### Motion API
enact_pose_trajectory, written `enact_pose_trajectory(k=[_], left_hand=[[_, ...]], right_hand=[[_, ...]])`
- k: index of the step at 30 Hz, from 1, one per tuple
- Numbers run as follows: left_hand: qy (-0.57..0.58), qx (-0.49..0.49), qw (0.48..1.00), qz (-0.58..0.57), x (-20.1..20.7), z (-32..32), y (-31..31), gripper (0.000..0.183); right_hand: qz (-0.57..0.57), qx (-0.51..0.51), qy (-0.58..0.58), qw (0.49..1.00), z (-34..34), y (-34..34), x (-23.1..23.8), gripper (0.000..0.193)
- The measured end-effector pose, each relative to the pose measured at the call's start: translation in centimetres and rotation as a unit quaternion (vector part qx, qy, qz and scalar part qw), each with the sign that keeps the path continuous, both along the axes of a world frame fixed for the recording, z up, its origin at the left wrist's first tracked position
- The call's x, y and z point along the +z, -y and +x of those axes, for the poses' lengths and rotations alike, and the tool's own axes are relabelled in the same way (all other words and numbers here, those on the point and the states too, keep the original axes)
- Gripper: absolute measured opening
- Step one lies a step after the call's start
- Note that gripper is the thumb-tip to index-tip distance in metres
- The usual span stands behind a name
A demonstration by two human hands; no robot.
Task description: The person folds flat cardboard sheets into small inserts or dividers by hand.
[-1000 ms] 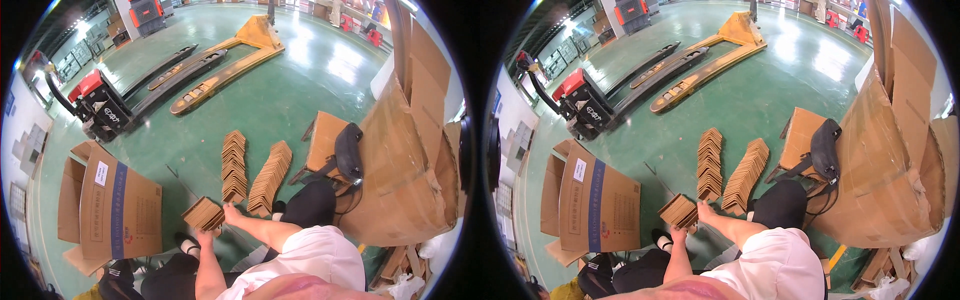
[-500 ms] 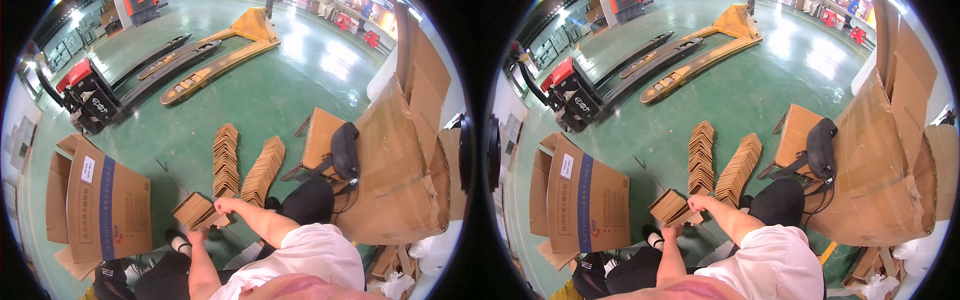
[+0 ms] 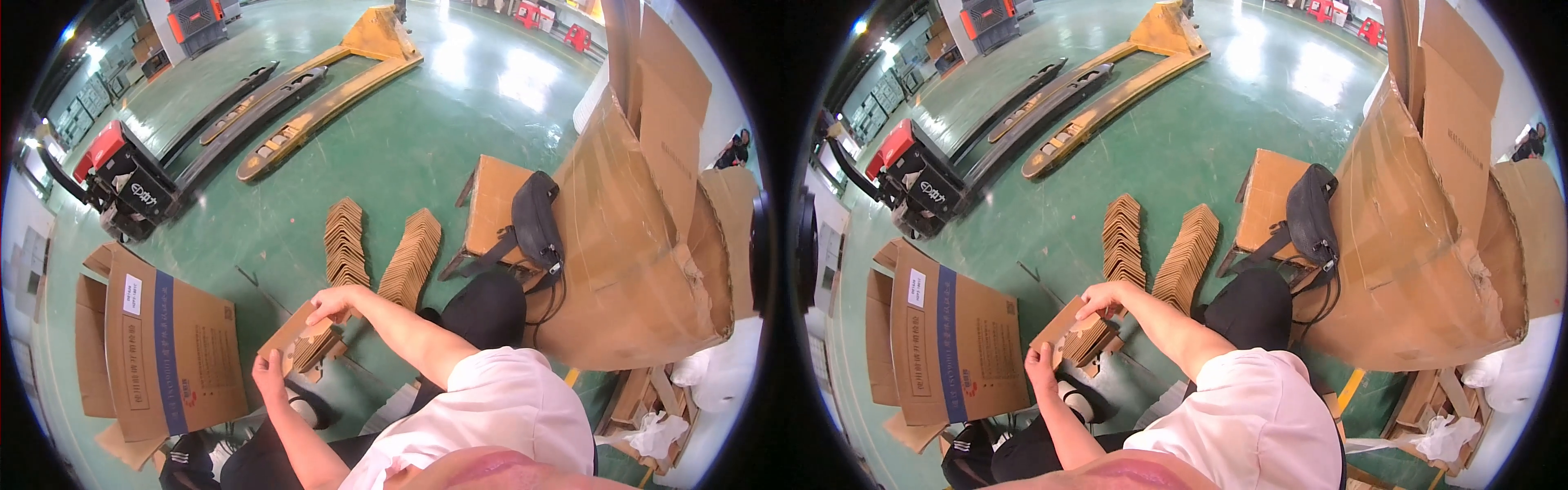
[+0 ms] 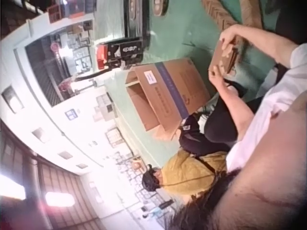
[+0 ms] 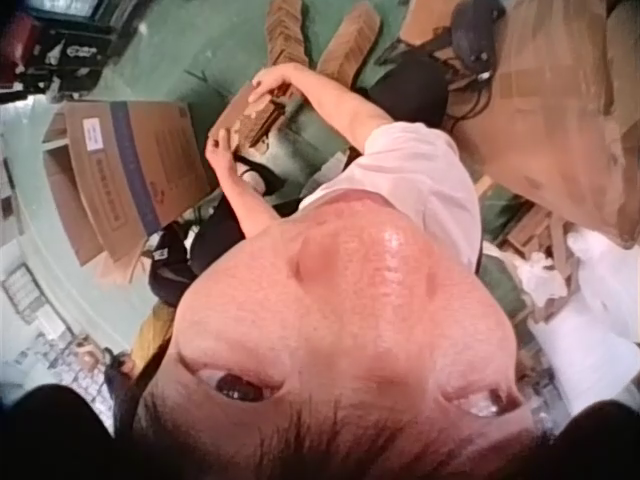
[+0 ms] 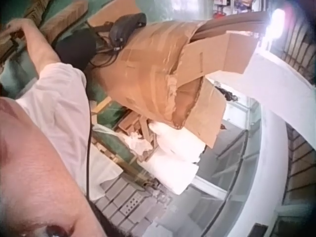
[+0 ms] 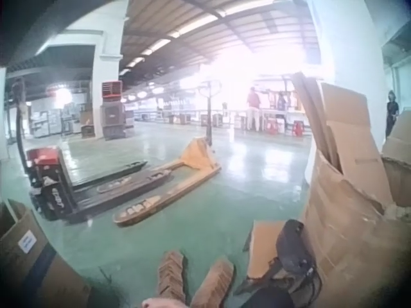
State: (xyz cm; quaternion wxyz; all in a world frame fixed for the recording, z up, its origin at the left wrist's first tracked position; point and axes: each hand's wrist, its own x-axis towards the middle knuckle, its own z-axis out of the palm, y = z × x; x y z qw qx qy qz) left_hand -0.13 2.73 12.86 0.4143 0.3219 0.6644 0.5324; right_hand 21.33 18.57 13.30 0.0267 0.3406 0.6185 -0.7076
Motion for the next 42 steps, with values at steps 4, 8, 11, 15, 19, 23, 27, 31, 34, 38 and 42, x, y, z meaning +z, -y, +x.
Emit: enact_pose_trajectory(k=[4, 8, 11, 15, 19, 23, 27, 31, 34, 38, 42], left_hand=[[-0.009, -0.006, 0.999, 0.035, 5.1, 1.4, -1.3, 0.022], [0.101, 0.086, 0.991, -0.014, 6.6, 2.1, 0.0, 0.03], [0.089, 0.084, 0.992, 0.012, 5.9, 5.1, -1.6, 0.025], [0.059, 0.167, 0.979, 0.099, 4.0, 6.7, -2.3, 0.021], [0.149, 0.15, 0.976, 0.046, 3.3, 6.3, -2.7, 0.019], [0.158, 0.097, 0.983, -0.016, 3.7, 6.2, -2.3, 0.015], [0.111, 0.097, 0.986, -0.076, 4.4, 7.7, -3.7, 0.017], [0.239, 0.141, 0.957, -0.081, 0.6, 5.0, -3.1, 0.025], [0.15, 0.182, 0.969, -0.07, -0.8, 5.6, -3.8, 0.012], [0.2, 0.142, 0.966, -0.078, 1.3, 5.2, -1.6, 0.012], [0.081, 0.1, 0.985, -0.117, -0.7, 4.5, -0.4, 0.016]], right_hand=[[-0.032, -0.026, -0.123, 0.992, -1.4, 0.5, -0.6, 0.038], [0.019, -0.079, -0.185, 0.979, -3.9, 1.6, 1.9, 0.032], [0.128, -0.152, -0.176, 0.964, -4.9, 1.0, -0.3, 0.03], [0.069, -0.375, -0.172, 0.909, -8.5, 5.7, 0.7, 0.029], [0.12, -0.415, -0.189, 0.882, -7.8, 6.6, 0.7, 0.028], [0.164, -0.359, -0.175, 0.902, -6.8, 5.1, 0.3, 0.025], [0.169, -0.342, -0.166, 0.909, -5.6, 4.0, -1.1, 0.022], [0.156, -0.198, -0.043, 0.967, -4.7, 5.6, 3.8, 0.021], [0.255, -0.327, -0.128, 0.901, -5.4, 5.3, -1.5, 0.022], [0.185, -0.208, -0.138, 0.951, -5.1, 4.1, -3.7, 0.041], [0.21, -0.005, -0.06, 0.976, -4.0, 2.7, -2.9, 0.044]])
